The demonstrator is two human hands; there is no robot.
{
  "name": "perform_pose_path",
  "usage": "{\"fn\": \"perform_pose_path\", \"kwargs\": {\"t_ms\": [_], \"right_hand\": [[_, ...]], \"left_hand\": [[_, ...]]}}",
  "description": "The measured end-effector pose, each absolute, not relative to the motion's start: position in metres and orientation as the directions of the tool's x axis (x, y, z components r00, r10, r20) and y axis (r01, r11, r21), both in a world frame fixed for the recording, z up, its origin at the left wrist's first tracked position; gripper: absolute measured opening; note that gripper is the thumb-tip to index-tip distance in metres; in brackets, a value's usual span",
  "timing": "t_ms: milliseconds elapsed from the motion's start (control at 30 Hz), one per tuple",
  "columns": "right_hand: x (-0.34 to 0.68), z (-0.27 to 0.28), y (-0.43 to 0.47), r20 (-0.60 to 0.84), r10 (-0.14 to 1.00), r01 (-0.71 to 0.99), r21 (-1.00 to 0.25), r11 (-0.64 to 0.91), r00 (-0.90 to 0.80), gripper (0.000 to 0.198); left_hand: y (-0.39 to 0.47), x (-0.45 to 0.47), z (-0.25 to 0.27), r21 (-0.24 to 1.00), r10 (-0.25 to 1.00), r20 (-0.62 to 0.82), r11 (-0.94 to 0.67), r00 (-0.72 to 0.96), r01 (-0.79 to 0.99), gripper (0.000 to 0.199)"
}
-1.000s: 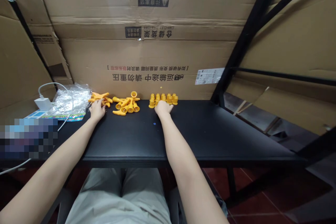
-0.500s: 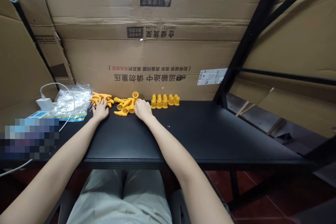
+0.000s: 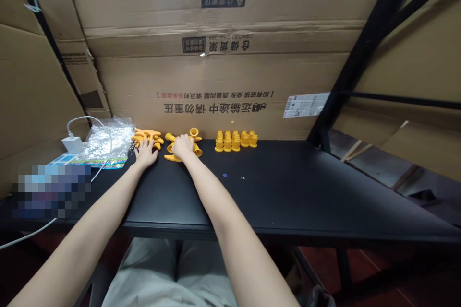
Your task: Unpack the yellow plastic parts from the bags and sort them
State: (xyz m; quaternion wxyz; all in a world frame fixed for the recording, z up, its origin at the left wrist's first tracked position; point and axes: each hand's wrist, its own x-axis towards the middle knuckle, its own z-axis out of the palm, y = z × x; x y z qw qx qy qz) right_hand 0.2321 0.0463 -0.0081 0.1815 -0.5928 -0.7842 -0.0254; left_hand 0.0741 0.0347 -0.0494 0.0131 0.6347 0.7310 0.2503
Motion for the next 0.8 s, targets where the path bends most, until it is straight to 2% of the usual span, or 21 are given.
{"fn": "perform_pose_path", "kwargs": {"t_ms": [167,300,367,467,567,667,800], "right_hand": [[0.226,-0.010,0.047,0.282,0.943,0.956,-0.180,0.233,-0.177,0.025],[0.233,-0.011,0.043,0.414,0.897,0.946,-0.198,0.256,-0.156,0.024],[0.238,-0.009,0.040,0.471,0.871,0.924,-0.253,0.286,-0.140,0.024],[0.245,-0.002,0.035,0.505,0.858,0.849,-0.410,0.334,-0.094,0.022],[0.252,0.003,0.030,0.462,0.882,0.681,-0.617,0.395,-0.093,0.015],[0.261,0.003,0.025,0.409,0.904,0.402,-0.813,0.421,-0.122,0.009],[0.274,-0.003,0.016,0.396,0.903,0.072,-0.909,0.411,-0.165,0.012]], "left_hand": [[0.030,0.077,-0.044,0.403,0.882,0.436,-0.015,-0.178,0.915,0.050],[0.028,0.082,-0.035,0.408,0.799,0.592,-0.180,-0.109,0.895,0.038],[0.025,0.085,-0.031,0.411,0.770,0.632,-0.241,-0.085,0.879,0.033],[0.018,0.092,-0.025,0.435,0.779,0.627,-0.352,0.002,0.829,0.033],[0.009,0.100,-0.022,0.482,0.815,0.558,-0.471,0.156,0.739,0.043],[0.003,0.108,-0.022,0.490,0.812,0.528,-0.530,0.248,0.692,0.051],[0.003,0.112,-0.023,0.475,0.797,0.540,-0.554,0.271,0.683,0.051]]}}
